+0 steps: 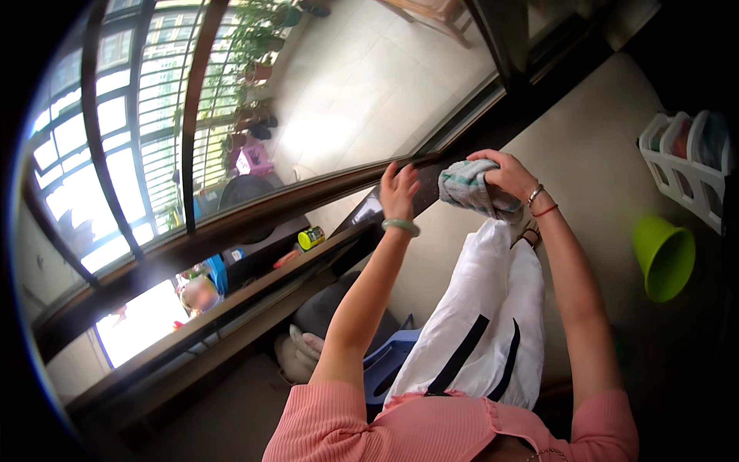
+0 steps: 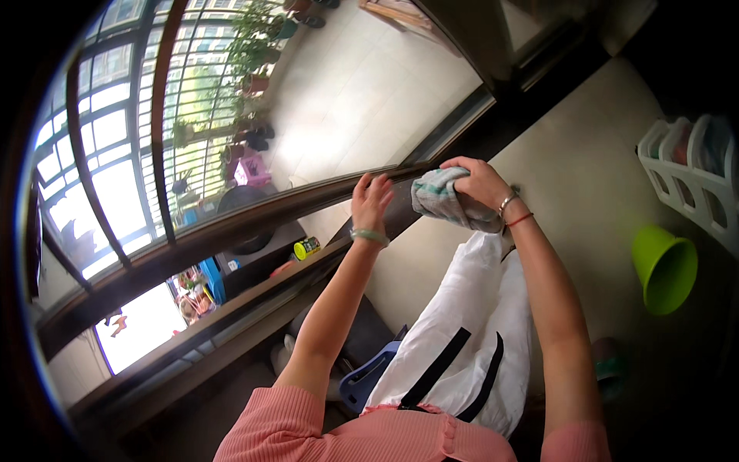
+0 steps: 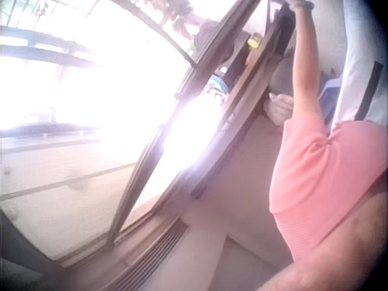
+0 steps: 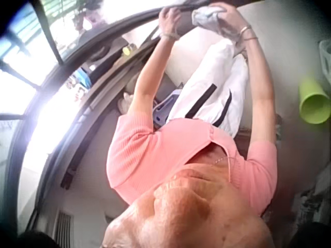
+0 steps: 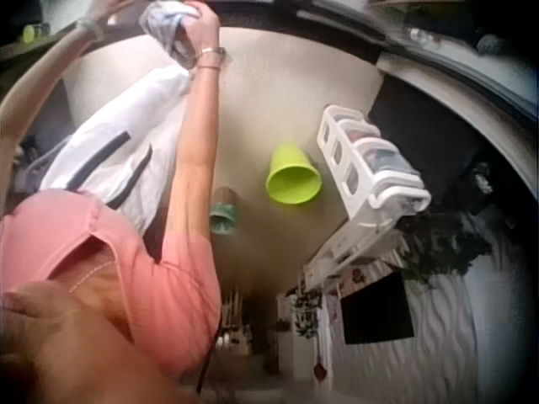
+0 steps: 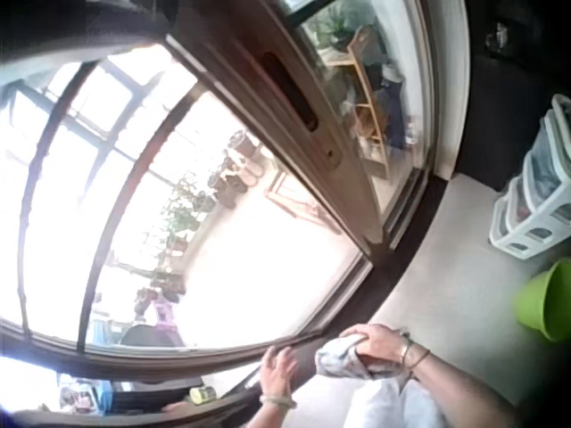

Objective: The person cleans a sliding glass door and its frame using a cloth and water from a green bucket. They wipe the glass surface and the lower track, repeatedly dipping the cloth into the bucket to rinse and wring it out. The person also moves a plastic storage unit to access the area behind it.

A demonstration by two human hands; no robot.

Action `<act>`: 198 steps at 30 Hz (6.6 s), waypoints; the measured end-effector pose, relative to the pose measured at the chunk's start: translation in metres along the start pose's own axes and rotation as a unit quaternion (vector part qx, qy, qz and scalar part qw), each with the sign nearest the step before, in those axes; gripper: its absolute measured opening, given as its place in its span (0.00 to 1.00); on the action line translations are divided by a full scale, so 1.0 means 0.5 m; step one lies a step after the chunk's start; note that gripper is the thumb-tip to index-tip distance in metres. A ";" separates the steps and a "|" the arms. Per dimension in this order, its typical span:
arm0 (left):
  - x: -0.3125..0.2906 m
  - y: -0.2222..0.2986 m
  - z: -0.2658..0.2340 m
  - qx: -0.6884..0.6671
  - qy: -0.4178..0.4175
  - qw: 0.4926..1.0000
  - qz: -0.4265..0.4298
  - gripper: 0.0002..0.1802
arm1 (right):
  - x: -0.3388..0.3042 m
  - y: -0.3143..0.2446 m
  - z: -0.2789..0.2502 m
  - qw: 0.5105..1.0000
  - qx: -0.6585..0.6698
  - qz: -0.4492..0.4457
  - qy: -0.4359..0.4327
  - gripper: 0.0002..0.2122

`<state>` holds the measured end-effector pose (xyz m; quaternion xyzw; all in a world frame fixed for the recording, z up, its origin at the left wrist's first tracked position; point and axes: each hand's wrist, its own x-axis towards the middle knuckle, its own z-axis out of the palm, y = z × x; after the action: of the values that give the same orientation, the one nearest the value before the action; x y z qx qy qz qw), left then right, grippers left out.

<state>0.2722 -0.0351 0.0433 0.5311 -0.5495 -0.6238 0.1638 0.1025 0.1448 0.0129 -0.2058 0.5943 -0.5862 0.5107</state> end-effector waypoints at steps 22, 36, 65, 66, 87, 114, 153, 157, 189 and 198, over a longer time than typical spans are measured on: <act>0.037 0.006 -0.298 0.233 0.065 0.940 0.240 0.27 | -0.046 0.002 0.020 0.997 0.075 0.023 0.015 0.19; 0.012 0.063 -0.166 0.193 -0.021 0.953 0.233 0.08 | -0.056 0.027 0.051 0.995 0.086 -0.032 0.038 0.20; 0.068 0.114 -0.026 0.244 -0.078 0.929 0.268 0.09 | -0.119 -0.004 0.055 0.980 0.151 -0.042 0.125 0.22; 0.073 0.118 -0.027 0.254 -0.087 0.926 0.266 0.09 | -0.120 -0.006 0.055 0.979 0.150 -0.049 0.129 0.22; 0.117 0.165 0.099 0.206 -0.162 0.927 0.269 0.10 | -0.167 -0.061 0.045 0.964 0.191 -0.048 0.181 0.21; 0.166 0.234 0.303 0.168 -0.202 0.916 0.302 0.14 | -0.167 -0.042 0.055 0.952 0.182 -0.083 0.233 0.20; 0.145 0.237 0.411 0.288 -0.195 0.847 0.403 0.19 | -0.151 -0.112 0.076 0.952 0.237 -0.098 0.167 0.32; 0.145 0.233 0.422 0.293 -0.190 0.849 0.395 0.16 | -0.144 -0.087 0.071 0.951 0.245 -0.101 0.161 0.33; 0.031 0.468 0.264 0.524 -0.236 0.603 0.553 0.17 | -0.303 -0.189 0.071 0.938 0.224 -0.119 0.237 0.26; 0.056 0.574 0.320 0.686 -0.110 -0.065 0.716 0.31 | -0.339 -0.252 0.063 0.939 0.229 -0.116 0.230 0.26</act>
<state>0.0177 -0.0737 0.2495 0.3837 0.7910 -0.4765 -0.0112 0.1513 0.2435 0.1959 -0.0102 0.5170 -0.7929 0.3224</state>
